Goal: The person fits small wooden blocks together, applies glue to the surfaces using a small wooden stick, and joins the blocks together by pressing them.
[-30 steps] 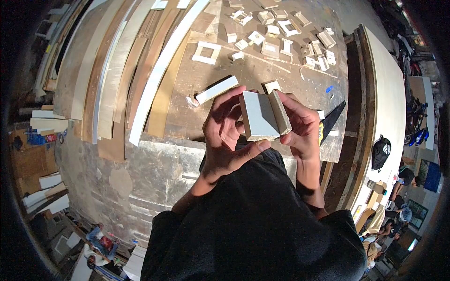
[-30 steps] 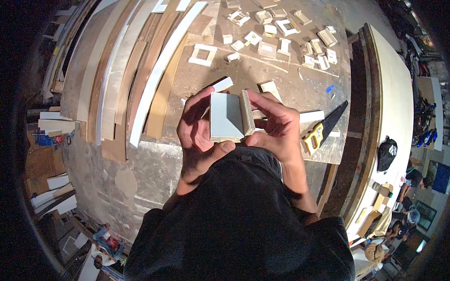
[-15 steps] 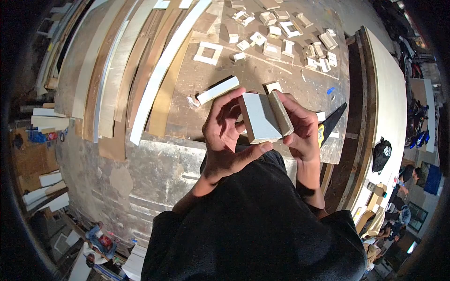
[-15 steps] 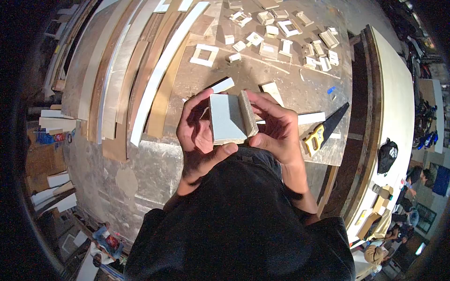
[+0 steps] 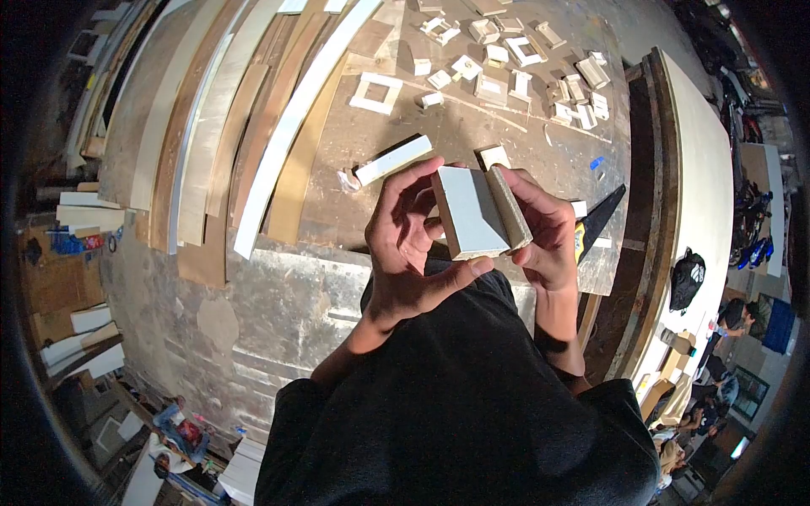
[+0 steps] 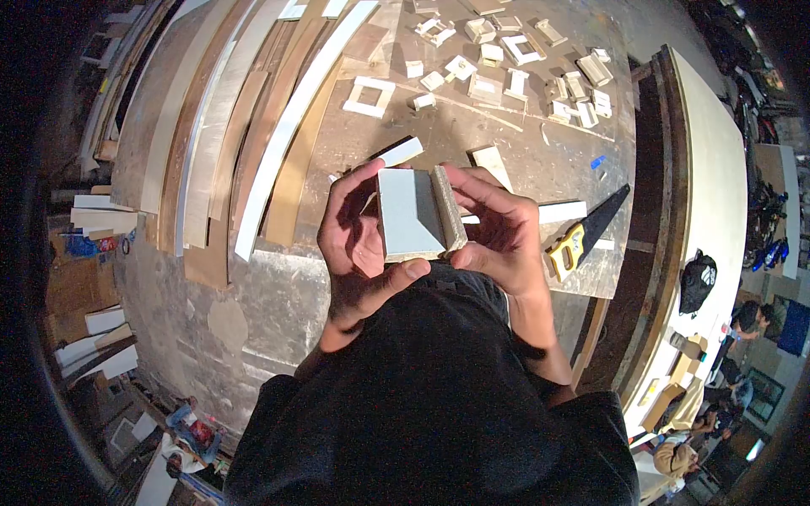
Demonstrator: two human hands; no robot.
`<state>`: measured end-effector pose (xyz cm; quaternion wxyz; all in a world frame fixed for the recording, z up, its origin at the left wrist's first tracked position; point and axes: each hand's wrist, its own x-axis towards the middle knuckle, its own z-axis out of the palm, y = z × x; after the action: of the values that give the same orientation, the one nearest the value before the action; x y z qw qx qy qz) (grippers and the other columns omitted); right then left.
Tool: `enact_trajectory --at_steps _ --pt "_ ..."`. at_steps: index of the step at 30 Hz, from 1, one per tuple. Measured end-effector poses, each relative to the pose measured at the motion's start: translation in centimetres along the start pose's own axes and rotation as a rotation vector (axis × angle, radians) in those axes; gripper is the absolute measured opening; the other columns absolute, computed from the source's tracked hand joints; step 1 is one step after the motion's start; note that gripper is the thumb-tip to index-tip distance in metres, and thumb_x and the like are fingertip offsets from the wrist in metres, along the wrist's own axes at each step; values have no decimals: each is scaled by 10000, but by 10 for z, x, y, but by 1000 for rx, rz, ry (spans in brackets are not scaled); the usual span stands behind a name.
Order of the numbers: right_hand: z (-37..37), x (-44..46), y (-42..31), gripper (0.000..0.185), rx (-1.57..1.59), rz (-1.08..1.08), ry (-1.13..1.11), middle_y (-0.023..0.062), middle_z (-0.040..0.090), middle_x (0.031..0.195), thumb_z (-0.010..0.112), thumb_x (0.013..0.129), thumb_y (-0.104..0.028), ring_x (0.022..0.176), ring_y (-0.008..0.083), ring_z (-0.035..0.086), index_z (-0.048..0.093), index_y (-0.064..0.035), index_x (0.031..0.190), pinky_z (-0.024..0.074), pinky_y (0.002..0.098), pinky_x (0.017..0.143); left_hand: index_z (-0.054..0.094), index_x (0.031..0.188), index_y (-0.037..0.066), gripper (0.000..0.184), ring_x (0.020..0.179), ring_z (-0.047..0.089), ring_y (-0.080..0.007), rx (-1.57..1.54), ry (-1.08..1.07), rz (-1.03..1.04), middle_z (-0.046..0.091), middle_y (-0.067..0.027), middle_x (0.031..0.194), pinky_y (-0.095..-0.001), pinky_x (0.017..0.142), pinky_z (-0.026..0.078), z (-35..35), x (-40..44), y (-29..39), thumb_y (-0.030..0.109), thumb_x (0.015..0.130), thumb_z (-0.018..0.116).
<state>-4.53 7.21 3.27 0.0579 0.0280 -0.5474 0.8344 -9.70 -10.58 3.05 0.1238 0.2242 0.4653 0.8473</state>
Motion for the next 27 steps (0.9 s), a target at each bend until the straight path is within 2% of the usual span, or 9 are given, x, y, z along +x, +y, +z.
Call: enact_trajectory --at_steps 13,16,20,27 --pt "5 0 1 917 57 -5 48 145 537 1310 923 628 -204 1209 289 575 469 126 1353 495 353 992 319 1434 9 930 1249 525 -244 47 -9 31 508 -152 1318 -419 1043 492 -2 -1 -4 86 684 861" --pt "-1 1 7 889 -33 -63 14 143 555 1288 918 635 -192 1204 288 580 484 112 1349 525 347 949 321 1435 8 924 1247 524 -242 19 13 17 509 -151 1314 -422 1047 484 -1 -2 -7 86 688 859" --pt "3 3 1 872 -15 -30 33 142 562 1281 919 627 -187 1209 284 578 504 89 1343 548 354 928 322 1436 6 913 1246 524 -240 -40 23 -7 510 -154 1311 -424 1050 477 1 1 -4 81 694 849" --pt "-1 0 -3 871 -82 -115 9 195 524 1358 938 557 -166 1227 306 560 552 64 1303 576 409 917 332 1431 -23 903 1260 522 -261 98 -51 137 499 -200 1353 -426 1058 464 3 5 6 104 697 843"
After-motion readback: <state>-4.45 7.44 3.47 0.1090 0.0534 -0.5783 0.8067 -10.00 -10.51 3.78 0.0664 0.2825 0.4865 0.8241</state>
